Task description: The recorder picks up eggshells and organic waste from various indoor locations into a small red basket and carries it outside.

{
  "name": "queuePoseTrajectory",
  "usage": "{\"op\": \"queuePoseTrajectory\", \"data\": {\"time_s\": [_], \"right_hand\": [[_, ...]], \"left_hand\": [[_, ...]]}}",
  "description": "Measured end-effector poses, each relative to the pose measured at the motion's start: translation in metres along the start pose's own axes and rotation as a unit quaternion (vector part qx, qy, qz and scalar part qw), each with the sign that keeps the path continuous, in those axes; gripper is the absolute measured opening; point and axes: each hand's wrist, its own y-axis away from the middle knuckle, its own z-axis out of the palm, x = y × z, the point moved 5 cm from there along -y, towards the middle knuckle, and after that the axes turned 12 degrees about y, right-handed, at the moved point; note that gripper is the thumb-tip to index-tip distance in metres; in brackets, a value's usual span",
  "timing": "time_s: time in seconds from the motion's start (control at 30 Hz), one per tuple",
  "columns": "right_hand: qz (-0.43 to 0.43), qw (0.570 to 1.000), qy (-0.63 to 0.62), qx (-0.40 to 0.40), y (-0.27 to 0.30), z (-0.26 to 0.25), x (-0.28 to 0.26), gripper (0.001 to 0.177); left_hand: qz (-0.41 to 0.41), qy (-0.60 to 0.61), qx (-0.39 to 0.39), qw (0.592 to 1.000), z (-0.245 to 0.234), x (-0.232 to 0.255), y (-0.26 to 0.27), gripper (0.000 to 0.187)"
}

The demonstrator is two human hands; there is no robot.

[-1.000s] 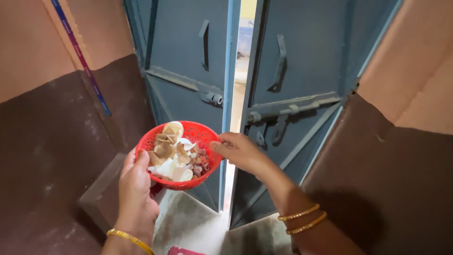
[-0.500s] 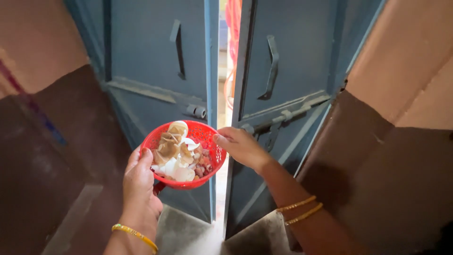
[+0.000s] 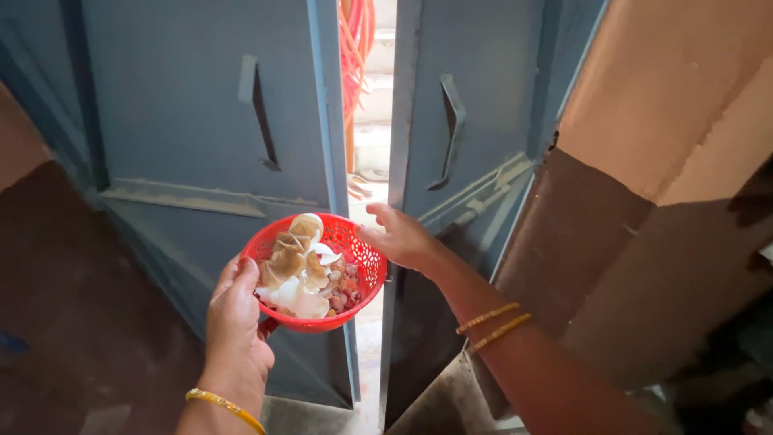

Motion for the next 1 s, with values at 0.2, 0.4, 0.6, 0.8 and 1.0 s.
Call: {"op": "queuePoseTrajectory", "data": {"time_s": [0.2, 0.4, 0.6, 0.8, 1.0], "right_hand": [[0.067, 0.982, -0.176, -0.023, 0.002, 0.009, -0.021, 0.096], [0.082, 0.99, -0.115, 0.027, 0.004, 0.027, -0.011, 0.109], [0.125, 0.98, -0.153, 0.035, 0.02, 0.017, -0.021, 0.114], [0.165, 0.973, -0.158, 0.025, 0.04, 0.005, -0.028, 0.119], [0.175, 0.973, -0.142, 0.039, 0.052, 0.002, -0.009, 0.125]], "left_hand": [[-0.015, -0.003, -0.02, 1.0, 0.006, -0.005, -0.02, 0.031], [-0.022, -0.018, -0.031, 0.999, 0.006, -0.011, -0.033, 0.033], [-0.033, -0.03, -0.022, 0.999, 0.005, -0.015, -0.042, 0.031], [-0.029, -0.01, -0.05, 0.998, 0.015, -0.014, -0.04, 0.032], [-0.001, 0.023, -0.086, 0.996, 0.017, -0.036, -0.046, 0.033]]}}
